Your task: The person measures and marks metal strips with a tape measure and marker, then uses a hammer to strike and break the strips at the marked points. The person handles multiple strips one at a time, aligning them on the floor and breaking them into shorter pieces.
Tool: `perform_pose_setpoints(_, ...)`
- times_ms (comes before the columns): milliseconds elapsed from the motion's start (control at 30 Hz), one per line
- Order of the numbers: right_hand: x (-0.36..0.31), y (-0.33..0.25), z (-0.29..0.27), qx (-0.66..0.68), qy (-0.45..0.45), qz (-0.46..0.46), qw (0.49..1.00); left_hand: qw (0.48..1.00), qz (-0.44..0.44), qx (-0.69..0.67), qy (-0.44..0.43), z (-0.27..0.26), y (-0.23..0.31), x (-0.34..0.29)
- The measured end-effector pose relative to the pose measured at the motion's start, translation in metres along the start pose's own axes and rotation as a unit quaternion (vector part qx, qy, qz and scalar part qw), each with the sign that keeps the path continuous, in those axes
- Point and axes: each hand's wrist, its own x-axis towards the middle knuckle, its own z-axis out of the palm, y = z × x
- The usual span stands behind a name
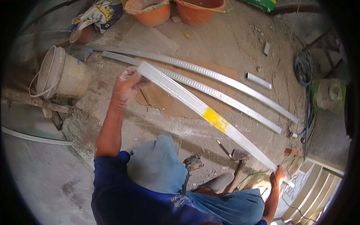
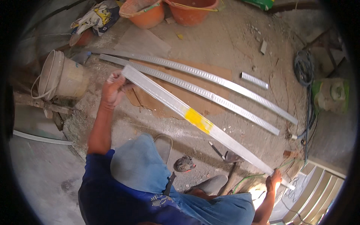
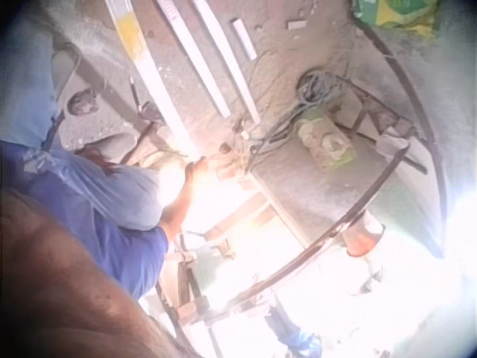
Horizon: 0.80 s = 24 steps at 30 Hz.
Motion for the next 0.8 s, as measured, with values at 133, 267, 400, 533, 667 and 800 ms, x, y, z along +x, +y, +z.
perform_pose_setpoints(133, -0.013, -0.050, -0.054, 0.115, 0.062, -0.112, 0.985, 0.996, -0.031, 0.069, -0.048, 0.040, -0.002, -0.011)
perform_pose_setpoints(267, -0.017, -0.090, -0.094, 0.081, 0.087, -0.129, 0.985, 0.985, -0.016, 0.093, -0.146, 0.083, 0.002, -0.003)
perform_pose_setpoints(400, -0.022, -0.076, -0.113, 0.037, 0.031, -0.079, 0.996, 0.981, 0.022, 0.024, -0.194, 0.112, 0.005, -0.002)
perform_pose_setpoints(533, -0.029, -0.070, -0.127, 0.009, -0.006, -0.020, 1.000, 0.962, -0.009, -0.047, -0.270, 0.131, 0.013, -0.007)
perform_pose_setpoints(667, -0.033, -0.071, -0.136, 0.000, -0.053, 0.013, 0.999, 0.941, -0.008, -0.048, -0.336, 0.138, 0.021, -0.004)
perform_pose_setpoints(800, -0.029, -0.081, -0.139, -0.011, -0.071, 0.045, 0.996, 0.938, 0.024, -0.015, -0.344, 0.136, 0.017, 0.000)
